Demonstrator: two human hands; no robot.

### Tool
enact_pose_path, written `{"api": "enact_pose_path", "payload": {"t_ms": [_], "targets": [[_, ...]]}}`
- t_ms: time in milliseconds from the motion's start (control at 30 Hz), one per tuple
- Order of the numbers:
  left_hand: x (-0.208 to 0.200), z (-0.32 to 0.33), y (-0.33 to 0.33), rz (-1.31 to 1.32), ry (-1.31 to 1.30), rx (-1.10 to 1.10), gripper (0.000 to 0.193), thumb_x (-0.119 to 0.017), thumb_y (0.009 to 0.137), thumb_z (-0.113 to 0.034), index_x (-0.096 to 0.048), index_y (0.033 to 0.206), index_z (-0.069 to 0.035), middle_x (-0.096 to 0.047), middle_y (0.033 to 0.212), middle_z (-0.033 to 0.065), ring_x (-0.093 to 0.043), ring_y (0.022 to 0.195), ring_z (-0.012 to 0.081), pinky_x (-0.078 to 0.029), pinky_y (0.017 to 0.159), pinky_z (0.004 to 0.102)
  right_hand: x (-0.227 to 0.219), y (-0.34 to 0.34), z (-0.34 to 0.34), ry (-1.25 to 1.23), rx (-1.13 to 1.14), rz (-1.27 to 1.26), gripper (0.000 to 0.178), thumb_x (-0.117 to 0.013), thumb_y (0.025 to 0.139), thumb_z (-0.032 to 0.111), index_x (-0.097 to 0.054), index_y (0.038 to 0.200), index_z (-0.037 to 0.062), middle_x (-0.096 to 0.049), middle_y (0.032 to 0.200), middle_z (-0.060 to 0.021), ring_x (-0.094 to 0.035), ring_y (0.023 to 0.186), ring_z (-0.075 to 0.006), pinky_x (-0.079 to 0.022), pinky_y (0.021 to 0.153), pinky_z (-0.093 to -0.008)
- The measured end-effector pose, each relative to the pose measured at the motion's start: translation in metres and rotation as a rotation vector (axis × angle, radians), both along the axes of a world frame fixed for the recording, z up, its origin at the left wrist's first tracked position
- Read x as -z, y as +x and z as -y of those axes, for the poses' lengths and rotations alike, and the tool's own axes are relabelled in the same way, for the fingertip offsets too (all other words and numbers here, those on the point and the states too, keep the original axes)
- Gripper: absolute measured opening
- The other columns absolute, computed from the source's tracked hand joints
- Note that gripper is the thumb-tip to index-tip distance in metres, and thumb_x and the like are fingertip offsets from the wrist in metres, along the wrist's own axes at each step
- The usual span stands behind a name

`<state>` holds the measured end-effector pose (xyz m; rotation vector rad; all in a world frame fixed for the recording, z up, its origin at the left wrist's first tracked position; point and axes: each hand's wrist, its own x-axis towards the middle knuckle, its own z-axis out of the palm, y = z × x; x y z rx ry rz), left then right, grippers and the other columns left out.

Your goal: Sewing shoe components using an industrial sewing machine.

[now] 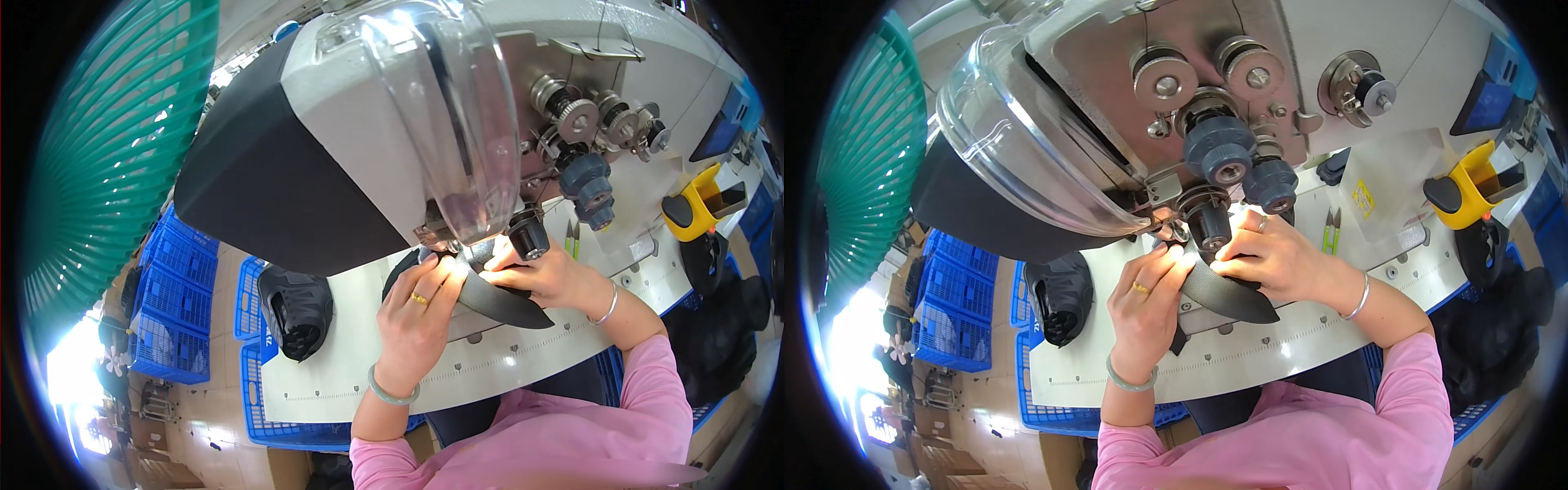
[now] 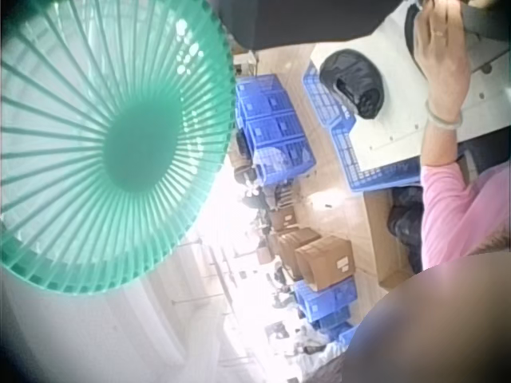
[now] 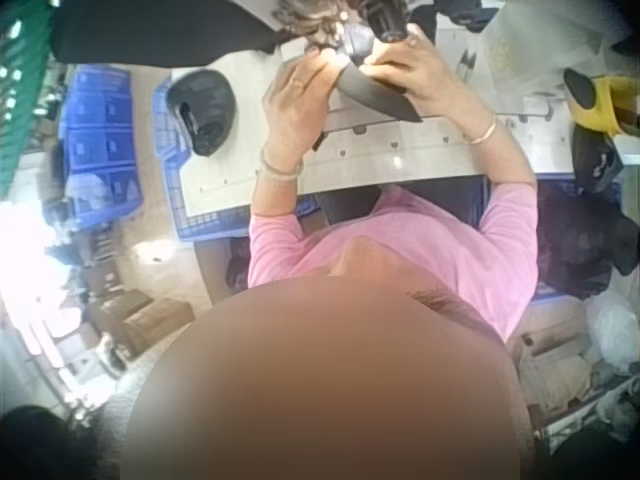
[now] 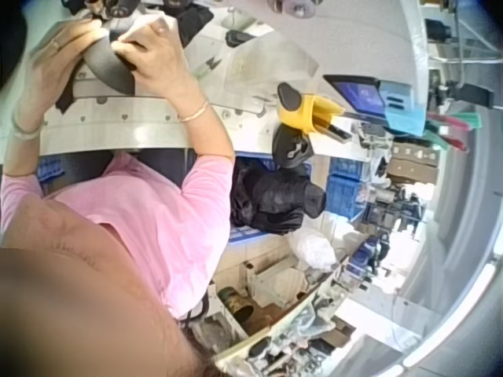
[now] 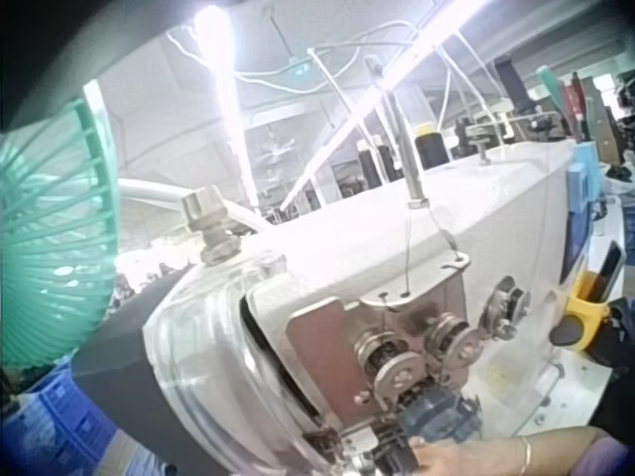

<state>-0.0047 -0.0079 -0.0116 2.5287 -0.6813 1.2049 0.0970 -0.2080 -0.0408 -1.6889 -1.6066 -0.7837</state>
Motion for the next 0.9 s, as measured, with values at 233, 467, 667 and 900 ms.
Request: {"api": "enact_pose_path", "payload": {"t_ms": [233,467,667,900], "targets": [[-0.003,0.001,0.001,-0.051,0.029,-0.047,0.038,-0.070,0.065,0.003,-0.068,0.102,-0.006,-0.062,0.101,0.0049,-0.062,0.090,0.0262,-0.054,0.071,0.0338,0.000,0.013,-0.001,0.052,-0.026,0.008,0.032,-0.072,0.063,0.011,-0.070,0.095,0.0103,-0.057,0.091,-0.0070,-0.057,0.084,-0.0286,-0.049,0.068,-0.0370],[-0.005,-0.001,0.004,-0.026,0.045,-0.052,0.036,-0.071,0.064,0.003,-0.069,0.099,-0.006,-0.063,0.098,0.0045,-0.061,0.084,0.0256,-0.052,0.067,0.0343,-0.007,0.011,-0.001,-0.012,0.035,0.072,0.042,-0.072,0.059,0.008,-0.069,0.100,0.0137,-0.057,0.092,-0.0049,-0.057,0.090,-0.0288,-0.053,0.061,-0.0336],[-0.003,-0.003,0.009,-0.103,-0.278,0.015,0.031,-0.070,0.064,0.003,-0.071,0.094,-0.004,-0.066,0.083,0.0081,-0.061,0.074,0.0266,-0.051,0.065,0.0336,-0.012,0.001,-0.002,-0.045,0.091,0.164,0.044,-0.069,0.060,0.005,-0.068,0.103,0.0136,-0.059,0.105,-0.0017,-0.053,0.098,-0.0249,-0.050,0.075,-0.0354],[0.005,0.006,0.004,-0.038,-0.191,-0.040,0.032,-0.068,0.065,0.006,-0.070,0.095,-0.004,-0.066,0.091,0.0069,-0.061,0.080,0.0258,-0.051,0.069,0.0342,-0.009,-0.005,0.001,-0.132,0.133,0.006,0.043,-0.070,0.065,0.006,-0.066,0.108,0.0112,-0.056,0.111,-0.0040,-0.054,0.095,-0.0266,-0.044,0.077,-0.0394]]}}
